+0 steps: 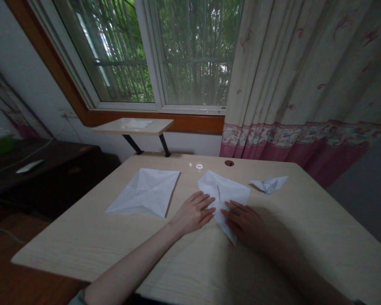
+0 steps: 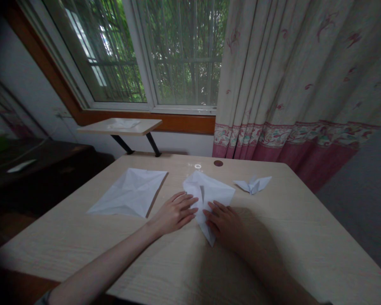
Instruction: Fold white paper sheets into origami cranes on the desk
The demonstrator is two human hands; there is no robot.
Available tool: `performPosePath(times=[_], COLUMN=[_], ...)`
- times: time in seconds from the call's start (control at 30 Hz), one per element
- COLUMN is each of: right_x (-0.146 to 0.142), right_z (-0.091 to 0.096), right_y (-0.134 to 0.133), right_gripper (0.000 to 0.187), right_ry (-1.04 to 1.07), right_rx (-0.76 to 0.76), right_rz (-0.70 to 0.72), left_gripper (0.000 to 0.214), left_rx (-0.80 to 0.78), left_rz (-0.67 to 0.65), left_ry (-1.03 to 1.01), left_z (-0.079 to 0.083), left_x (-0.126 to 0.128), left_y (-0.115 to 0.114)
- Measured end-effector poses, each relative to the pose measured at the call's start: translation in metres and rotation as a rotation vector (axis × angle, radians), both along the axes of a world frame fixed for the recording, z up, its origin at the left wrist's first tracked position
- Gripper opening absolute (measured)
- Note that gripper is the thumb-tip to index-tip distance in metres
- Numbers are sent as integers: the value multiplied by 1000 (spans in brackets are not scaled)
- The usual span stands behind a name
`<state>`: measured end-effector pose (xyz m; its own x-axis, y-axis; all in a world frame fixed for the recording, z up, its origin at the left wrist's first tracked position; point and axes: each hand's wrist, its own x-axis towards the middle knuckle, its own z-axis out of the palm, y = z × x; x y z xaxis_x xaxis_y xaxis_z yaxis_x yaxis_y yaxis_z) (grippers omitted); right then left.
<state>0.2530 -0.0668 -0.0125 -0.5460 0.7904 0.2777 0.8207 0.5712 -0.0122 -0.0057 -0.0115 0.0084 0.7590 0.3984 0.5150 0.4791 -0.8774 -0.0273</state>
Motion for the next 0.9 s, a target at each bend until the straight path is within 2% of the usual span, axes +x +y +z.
performPosePath(times=[0.3, 0.9], right_x=[1, -4], right_z=[-7, 1], right_y=[1, 0], right_gripper=[38, 38], right_ry=[161, 138], right_rx=[4, 8], right_rz=[50, 57], left_gripper=[18, 12], left_rx=[-75, -118], left_rz=[-1, 87], left_ry=[-80, -43], left_z=[2, 2], left_x=[1, 6], left_y=[0, -1])
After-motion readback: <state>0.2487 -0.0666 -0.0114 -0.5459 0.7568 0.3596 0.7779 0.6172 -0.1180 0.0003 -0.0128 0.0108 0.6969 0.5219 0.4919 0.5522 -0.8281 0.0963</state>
